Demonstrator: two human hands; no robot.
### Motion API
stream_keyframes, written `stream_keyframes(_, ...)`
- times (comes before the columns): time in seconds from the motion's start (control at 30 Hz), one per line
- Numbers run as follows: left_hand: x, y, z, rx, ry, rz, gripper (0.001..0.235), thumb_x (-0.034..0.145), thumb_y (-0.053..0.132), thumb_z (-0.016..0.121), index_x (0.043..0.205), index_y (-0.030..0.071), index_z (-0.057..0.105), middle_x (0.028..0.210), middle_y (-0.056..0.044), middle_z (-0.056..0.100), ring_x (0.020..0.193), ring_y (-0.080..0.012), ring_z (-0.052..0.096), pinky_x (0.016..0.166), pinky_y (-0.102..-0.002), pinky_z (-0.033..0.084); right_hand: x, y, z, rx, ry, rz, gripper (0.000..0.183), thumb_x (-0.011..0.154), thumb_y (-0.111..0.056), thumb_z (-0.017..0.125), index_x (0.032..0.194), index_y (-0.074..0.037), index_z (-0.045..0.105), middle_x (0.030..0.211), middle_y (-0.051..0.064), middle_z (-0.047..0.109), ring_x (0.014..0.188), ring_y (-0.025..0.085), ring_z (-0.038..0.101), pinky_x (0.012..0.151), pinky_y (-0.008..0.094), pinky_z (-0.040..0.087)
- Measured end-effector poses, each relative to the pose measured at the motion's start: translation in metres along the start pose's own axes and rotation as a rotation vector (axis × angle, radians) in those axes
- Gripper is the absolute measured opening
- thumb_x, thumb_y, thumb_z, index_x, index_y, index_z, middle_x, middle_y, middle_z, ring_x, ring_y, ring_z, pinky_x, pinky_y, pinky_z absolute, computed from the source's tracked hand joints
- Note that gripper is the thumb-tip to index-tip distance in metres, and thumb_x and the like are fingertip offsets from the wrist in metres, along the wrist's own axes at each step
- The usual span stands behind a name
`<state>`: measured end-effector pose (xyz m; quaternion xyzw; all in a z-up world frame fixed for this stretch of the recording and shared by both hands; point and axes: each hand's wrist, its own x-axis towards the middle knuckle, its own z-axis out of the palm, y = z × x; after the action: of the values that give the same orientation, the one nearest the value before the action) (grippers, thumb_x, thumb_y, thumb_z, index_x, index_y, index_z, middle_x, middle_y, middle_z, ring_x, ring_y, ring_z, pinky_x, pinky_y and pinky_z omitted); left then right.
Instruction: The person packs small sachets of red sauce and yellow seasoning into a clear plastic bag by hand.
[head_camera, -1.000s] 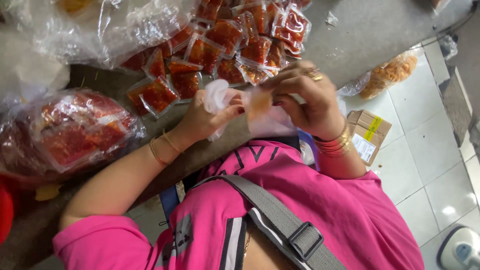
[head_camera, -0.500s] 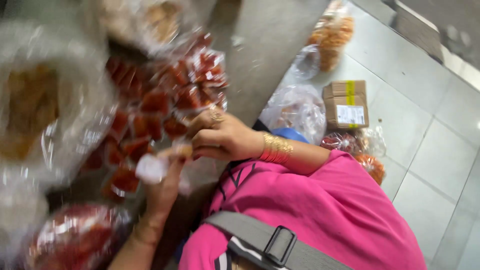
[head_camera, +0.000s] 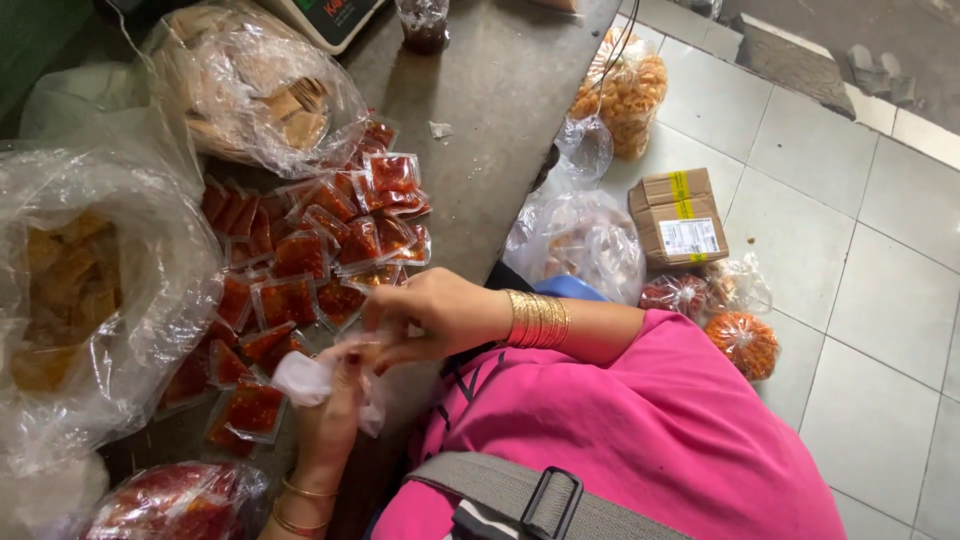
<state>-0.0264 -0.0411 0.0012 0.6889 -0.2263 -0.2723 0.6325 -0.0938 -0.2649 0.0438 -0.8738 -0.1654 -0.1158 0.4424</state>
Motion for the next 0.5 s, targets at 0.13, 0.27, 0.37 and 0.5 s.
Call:
stream_keyframes(0.13,-0.002,-0.012,-0.003,0.053,0.113,-0.048,0.035,0.103,0.035,0.057,0.108,0.005,0.073,0.063,-0.004,0.061,0.054,-0.014,0.058,0.051,-0.027,0.047,0.0,0.004,0.0,0.061,0.016,-0.025,0.014,0.099,-0.029,0.07,0.1,-0.017,0.061,0.073,0.003,0.061,0.06,0.023,0.056,0.059,0.033,0.043)
stream_keyframes(0.27,-0.002,-0.002,-0.001,0.132,0.068,-0.001,0.036,0.103,0.031,0.055,0.114,0.005,0.077,0.087,-0.004,0.066,0.076,-0.0151,0.06,0.067,-0.027,0.049,0.0,0.006,-0.003,0.03,-0.072,-0.166,0.019,0.105,-0.031,0.059,0.102,-0.017,0.072,0.082,0.002,0.073,0.069,0.026,0.066,0.066,0.035,0.048)
stream_keyframes(0.37,-0.005,0.003,-0.001,0.315,0.056,0.107,0.033,0.101,0.031,0.057,0.111,0.008,0.079,0.087,-0.005,0.072,0.076,-0.0154,0.064,0.072,-0.028,0.05,0.002,0.001,-0.004,-0.005,-0.167,-0.223,0.032,0.103,-0.037,0.057,0.087,-0.01,0.065,0.078,0.011,0.069,0.073,0.034,0.064,0.07,0.042,0.044)
stream_keyframes(0.5,-0.002,-0.015,-0.008,0.583,0.015,0.349,0.034,0.103,0.037,0.053,0.115,0.014,0.075,0.104,0.0,0.079,0.07,-0.0155,0.06,0.064,-0.031,0.047,0.001,-0.001,-0.007,-0.099,-0.283,-0.276,0.046,0.1,-0.046,0.056,0.069,-0.012,0.056,0.076,0.007,0.065,0.076,0.032,0.058,0.074,0.045,0.035)
